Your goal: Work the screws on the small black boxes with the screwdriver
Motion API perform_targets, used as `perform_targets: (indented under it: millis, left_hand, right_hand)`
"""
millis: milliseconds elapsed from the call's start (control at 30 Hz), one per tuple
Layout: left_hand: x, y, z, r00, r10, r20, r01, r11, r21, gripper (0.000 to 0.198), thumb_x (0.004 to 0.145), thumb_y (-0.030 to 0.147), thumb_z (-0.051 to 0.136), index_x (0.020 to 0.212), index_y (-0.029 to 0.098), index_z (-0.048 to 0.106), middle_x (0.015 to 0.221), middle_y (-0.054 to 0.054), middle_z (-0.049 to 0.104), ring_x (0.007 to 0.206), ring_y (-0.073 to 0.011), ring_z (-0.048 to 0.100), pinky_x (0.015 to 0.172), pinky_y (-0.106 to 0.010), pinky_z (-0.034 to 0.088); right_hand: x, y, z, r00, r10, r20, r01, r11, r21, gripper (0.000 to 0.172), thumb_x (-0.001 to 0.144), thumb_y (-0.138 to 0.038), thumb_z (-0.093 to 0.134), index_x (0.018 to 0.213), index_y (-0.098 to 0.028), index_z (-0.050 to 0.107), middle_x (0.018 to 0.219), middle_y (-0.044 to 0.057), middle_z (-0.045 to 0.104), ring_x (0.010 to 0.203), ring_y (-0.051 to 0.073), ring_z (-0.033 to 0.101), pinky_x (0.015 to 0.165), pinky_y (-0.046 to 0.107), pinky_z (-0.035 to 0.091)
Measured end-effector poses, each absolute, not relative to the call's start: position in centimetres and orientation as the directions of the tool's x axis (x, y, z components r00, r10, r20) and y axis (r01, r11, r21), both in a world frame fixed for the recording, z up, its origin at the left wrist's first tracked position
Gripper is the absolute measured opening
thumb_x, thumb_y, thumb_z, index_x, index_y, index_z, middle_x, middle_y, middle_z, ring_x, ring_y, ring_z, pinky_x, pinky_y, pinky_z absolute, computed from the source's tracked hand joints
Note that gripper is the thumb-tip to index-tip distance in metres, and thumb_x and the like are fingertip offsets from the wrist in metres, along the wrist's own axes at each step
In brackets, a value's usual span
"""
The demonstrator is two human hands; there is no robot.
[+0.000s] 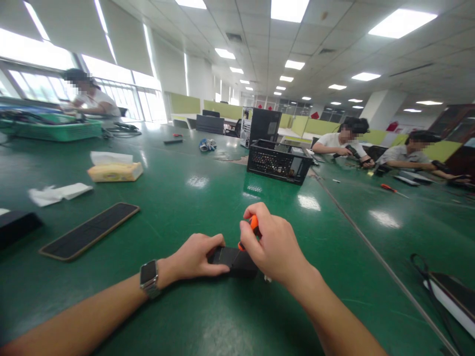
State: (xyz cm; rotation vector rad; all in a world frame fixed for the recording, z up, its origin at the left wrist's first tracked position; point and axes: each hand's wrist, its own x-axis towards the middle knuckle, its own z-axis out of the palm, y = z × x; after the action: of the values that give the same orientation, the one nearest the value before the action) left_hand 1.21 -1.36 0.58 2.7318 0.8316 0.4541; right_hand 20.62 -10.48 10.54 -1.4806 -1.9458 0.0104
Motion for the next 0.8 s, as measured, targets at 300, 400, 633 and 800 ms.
perform_targets:
  millis: [300,400,633,800]
  left_hand:
    - [1.2,-1.4,0.7,0.788,0.577,0.214,0.488,-0.798,0.354,0.043,0.075,0.060,0.064,0.087,0.020,0.055,0.063,0.002,0.057,0.056,-0.0161,0.056,0.050,-0.022,0.028]
    - [1.2,-1.3,0.6,0.786,0.579,0.215,0.489,-0.797,0.355,0.042,0.075,0.059,0.065,0.087,0.020,0.055,0.063,0.002,0.057,0.056,-0.0160,0.056,0.051,-0.021,0.028]
    - [1.2,-1.3,0.5,0.785,0.576,0.227,0.488,-0.802,0.345,0.042,0.075,0.059,0.064,0.087,0.020,0.054,0.063,0.003,0.056,0.056,-0.0154,0.055,0.051,-0.021,0.028]
    - [1.2,-1.3,0.5,0.796,0.564,0.222,0.489,-0.814,0.313,0.042,0.077,0.060,0.062,0.086,0.020,0.053,0.064,0.002,0.058,0.056,-0.0157,0.056,0.051,-0.022,0.029]
  right_hand:
    - [21.9,-11.5,12.6,-0.217,0.923,0.318,0.858,0.336,-0.389,0.019,0.093,-0.029,0.044,0.106,-0.020,0.054,0.074,-0.001,0.066,0.064,0.014,0.059,0.060,0.025,0.040]
    - [22.6,-11.7,13.0,-0.255,0.926,0.279,0.849,0.352,-0.394,0.024,0.094,-0.030,0.043,0.113,-0.020,0.053,0.093,0.004,0.069,0.080,0.016,0.064,0.070,0.026,0.044]
    - [22.8,-12.3,13.3,-0.349,0.903,0.252,0.813,0.426,-0.398,0.025,0.095,-0.027,0.043,0.118,-0.023,0.050,0.110,0.004,0.065,0.097,0.016,0.061,0.085,0.028,0.043]
    - [21.4,-12.3,12.9,-0.263,0.920,0.290,0.853,0.362,-0.376,0.017,0.093,-0.033,0.046,0.103,-0.024,0.055,0.087,0.000,0.067,0.077,0.016,0.061,0.069,0.027,0.041]
